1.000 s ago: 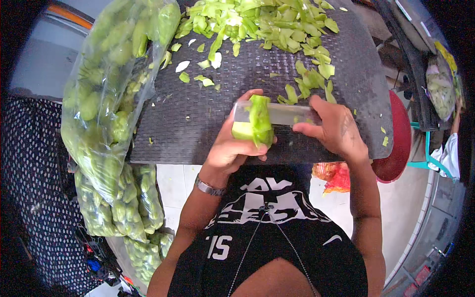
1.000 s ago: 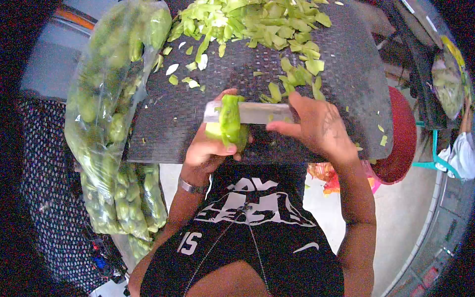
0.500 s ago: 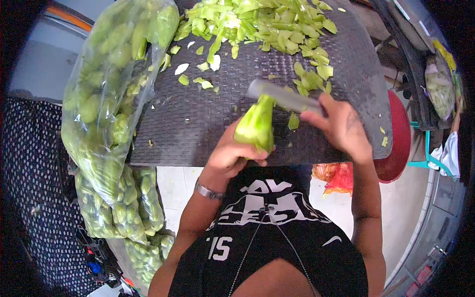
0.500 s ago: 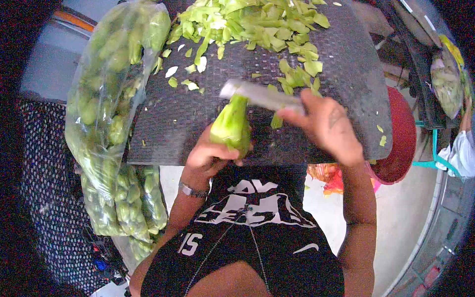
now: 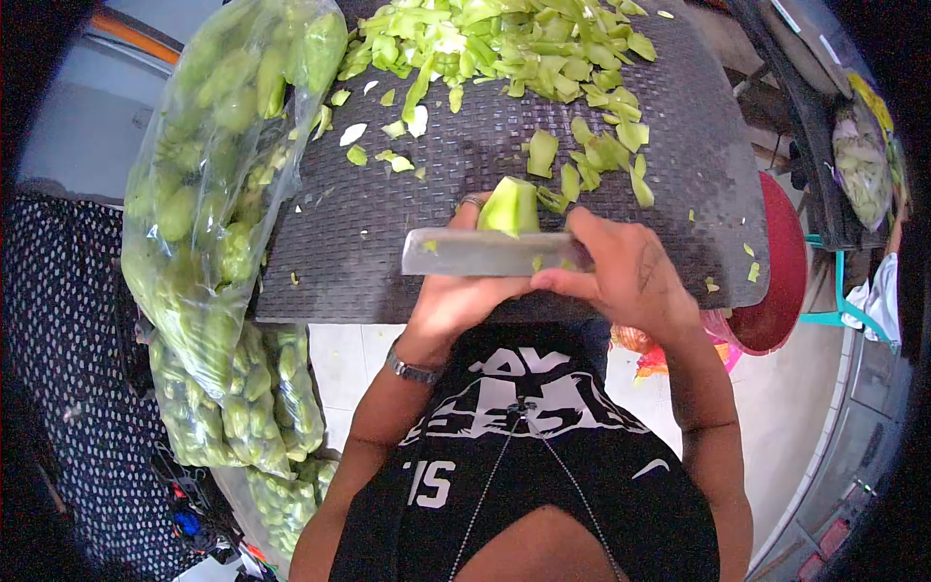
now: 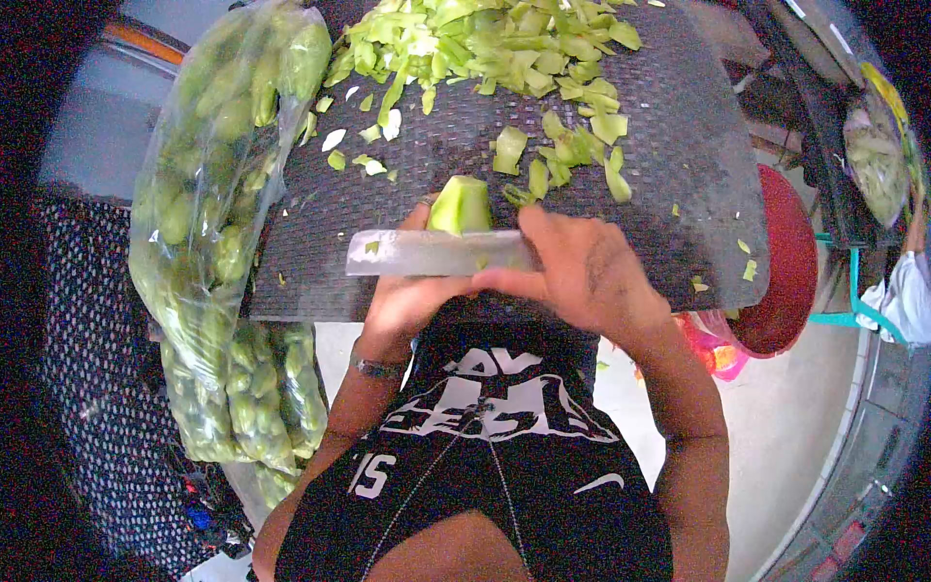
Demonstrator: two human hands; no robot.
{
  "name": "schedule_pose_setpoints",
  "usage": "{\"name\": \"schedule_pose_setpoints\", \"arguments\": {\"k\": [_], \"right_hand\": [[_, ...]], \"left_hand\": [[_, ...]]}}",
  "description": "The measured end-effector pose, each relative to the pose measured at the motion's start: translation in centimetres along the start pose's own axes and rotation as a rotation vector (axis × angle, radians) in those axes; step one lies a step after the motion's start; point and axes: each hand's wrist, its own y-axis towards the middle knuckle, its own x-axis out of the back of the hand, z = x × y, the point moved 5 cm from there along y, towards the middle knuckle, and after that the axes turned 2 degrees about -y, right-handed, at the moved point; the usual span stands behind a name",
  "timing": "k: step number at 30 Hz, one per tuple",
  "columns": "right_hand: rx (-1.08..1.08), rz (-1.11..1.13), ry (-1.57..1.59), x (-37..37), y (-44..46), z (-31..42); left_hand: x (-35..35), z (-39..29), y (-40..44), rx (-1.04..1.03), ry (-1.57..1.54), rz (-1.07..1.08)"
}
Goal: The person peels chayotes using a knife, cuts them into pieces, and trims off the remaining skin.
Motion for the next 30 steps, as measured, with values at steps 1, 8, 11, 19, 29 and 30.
{"name": "schedule_pose_setpoints", "arguments": {"k": [1, 8, 11, 19, 29, 30], "right_hand": [[-0.012, -0.031, -0.038, 0.6, 0.1, -0.4], [-0.383, -0.134, -0.042, 2.9, -0.6, -7.4], [-0.408, -0.032, 0.235, 0.8, -0.4, -6.5], [-0.287, 0.017, 0.385, -0.2, 1.6, 0.8], [-0.354, -0.419, 0.175, 1.7, 2.8, -5.0], [-0.33, -0.401, 0.179, 1.4, 2.7, -5.5]], "left_hand": [[0.0, -0.5, -0.2, 0.029, -0.048, 0.003], [0.6, -1.3, -1.0, 0.178, -0.502, 0.079], [0.5, -0.9, -0.2, 0.315, -0.681, -0.032], [0.6, -0.1, 0.4, 0.097, -0.428, -0.123], [1.8, 0.3, 0.3, 0.171, -0.813, -0.171], [1.9, 0.7, 0.7, 0.185, -0.886, -0.171]]}}
